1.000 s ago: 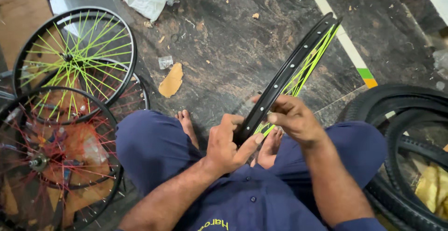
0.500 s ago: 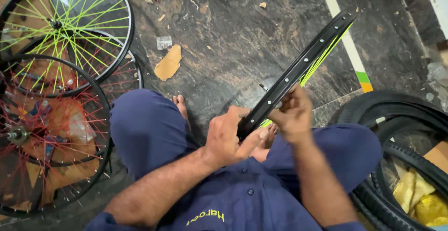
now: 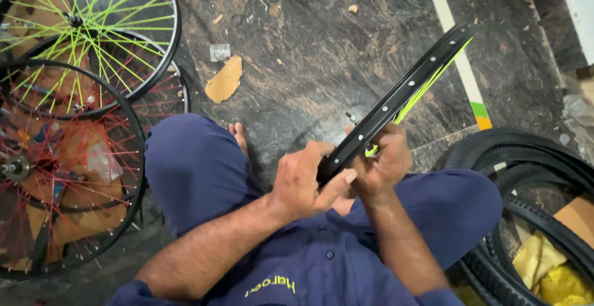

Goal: The person sits on the floor and inserts spokes into a bicycle wheel rim, then picks up a different wheel to continue the process.

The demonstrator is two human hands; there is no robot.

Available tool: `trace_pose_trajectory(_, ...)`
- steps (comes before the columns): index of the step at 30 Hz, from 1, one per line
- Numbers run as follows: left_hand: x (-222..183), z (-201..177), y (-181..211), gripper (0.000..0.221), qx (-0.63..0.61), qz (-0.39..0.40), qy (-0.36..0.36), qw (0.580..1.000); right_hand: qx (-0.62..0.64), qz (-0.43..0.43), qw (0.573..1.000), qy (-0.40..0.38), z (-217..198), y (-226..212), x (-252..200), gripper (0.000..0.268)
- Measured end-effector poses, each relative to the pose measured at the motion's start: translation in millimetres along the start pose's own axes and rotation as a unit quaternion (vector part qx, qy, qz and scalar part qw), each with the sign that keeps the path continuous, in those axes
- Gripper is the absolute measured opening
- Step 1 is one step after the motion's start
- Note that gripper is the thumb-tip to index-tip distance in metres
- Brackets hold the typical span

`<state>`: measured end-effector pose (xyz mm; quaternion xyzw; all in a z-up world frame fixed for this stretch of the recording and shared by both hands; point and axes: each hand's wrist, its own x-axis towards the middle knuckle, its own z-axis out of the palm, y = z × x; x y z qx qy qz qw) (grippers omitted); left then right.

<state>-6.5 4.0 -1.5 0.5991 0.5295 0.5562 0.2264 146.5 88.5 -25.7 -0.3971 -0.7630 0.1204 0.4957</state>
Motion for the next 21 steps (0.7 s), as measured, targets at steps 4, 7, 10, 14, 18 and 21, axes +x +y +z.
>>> trace_pose_trajectory(4,3,0,1,0.041,0.027,0.020,0.012,0.999,0.095,0.209,0.966,-0.115,-21,1,12,0.026)
trace_pose_trajectory(7,-1,1,1,0.041,0.020,-0.006,0.001,1.000,0.422,0.183,0.859,-0.224,-47,27,25,0.026)
trace_pose_trajectory(10,1,1,2,0.041,0.031,0.013,-0.007,0.999,0.498,0.254,0.796,-0.233,-45,42,34,0.029)
trace_pose_trajectory(14,0,1,2,0.039,0.066,0.040,-0.009,0.997,0.508,0.285,0.723,-0.371,-43,50,45,0.053)
trace_pose_trajectory(18,4,-1,1,0.042,0.080,0.012,-0.007,0.997,-0.086,0.070,0.980,-0.168,-24,16,16,0.041)
trace_pose_trajectory(21,7,-4,2,0.045,0.090,0.038,-0.006,0.995,-0.019,0.007,0.995,-0.102,-18,6,25,0.037)
